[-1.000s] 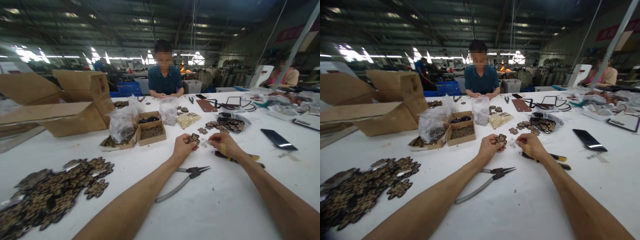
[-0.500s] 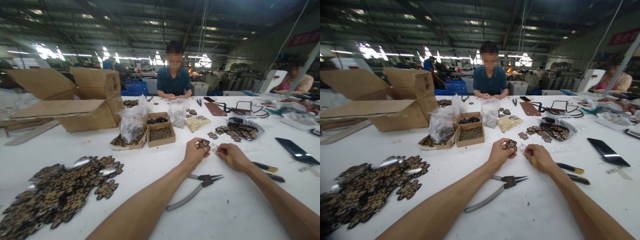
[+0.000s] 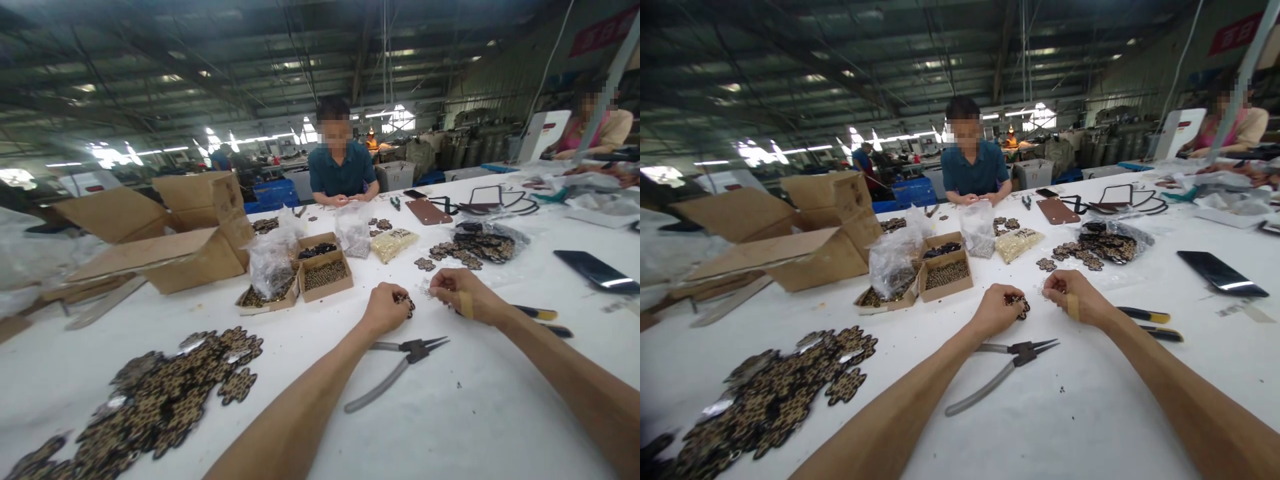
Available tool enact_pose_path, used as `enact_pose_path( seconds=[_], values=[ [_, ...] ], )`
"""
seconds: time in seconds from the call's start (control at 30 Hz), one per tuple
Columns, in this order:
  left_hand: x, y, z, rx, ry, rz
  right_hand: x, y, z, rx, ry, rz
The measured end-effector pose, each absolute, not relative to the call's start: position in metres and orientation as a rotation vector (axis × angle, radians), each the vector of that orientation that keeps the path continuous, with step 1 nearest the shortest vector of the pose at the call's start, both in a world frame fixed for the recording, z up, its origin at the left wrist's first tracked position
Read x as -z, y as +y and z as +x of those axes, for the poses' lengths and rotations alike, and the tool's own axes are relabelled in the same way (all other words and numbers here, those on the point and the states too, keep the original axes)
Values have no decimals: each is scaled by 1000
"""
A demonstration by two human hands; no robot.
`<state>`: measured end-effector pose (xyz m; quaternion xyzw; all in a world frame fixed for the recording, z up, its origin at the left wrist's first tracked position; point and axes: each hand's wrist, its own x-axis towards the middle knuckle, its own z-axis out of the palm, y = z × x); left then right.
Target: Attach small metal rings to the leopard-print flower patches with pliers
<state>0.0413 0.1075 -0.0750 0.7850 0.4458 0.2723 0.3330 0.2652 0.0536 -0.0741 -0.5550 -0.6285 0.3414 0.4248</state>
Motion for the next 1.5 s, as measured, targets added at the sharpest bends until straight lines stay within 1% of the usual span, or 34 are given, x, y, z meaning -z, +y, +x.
enact_pose_path(
  seconds=[0.1,0.2,0.27,0.37,0.47,0.7,0.83,0.93,1.03,1.13,1.3,1.5],
  values=[
    [73,101,43,-777,1184,2175,71,53,259,-895,-1515,-1313],
    [73,94,46,-1032,1239,2241,68,52,254,-916,-1483,-1264],
    [74,91,50,-1121,1190,2177,67,52,252,-937,-1466,-1253],
    [74,87,55,-1037,1033,1991,66,51,249,-942,-1456,-1256],
    [73,84,58,-1024,944,1955,67,50,248,-925,-1454,-1244],
    [67,80,55,-1103,911,2041,74,51,242,-931,-1447,-1186],
    [63,82,56,-1120,919,2043,65,44,241,-879,-1499,-1224],
    [60,89,55,-1138,994,2012,48,32,246,-890,-1693,-1276],
    [59,96,53,-1161,1093,1950,36,20,247,-945,-2100,-1306],
    [63,99,52,-1121,1165,1899,36,14,241,-871,-2359,-1368],
    [68,99,51,-1059,1204,1851,38,9,231,-726,-2449,-1427],
    [68,98,48,-1040,1214,1828,34,8,228,-771,-2443,-1364]
  ],
)
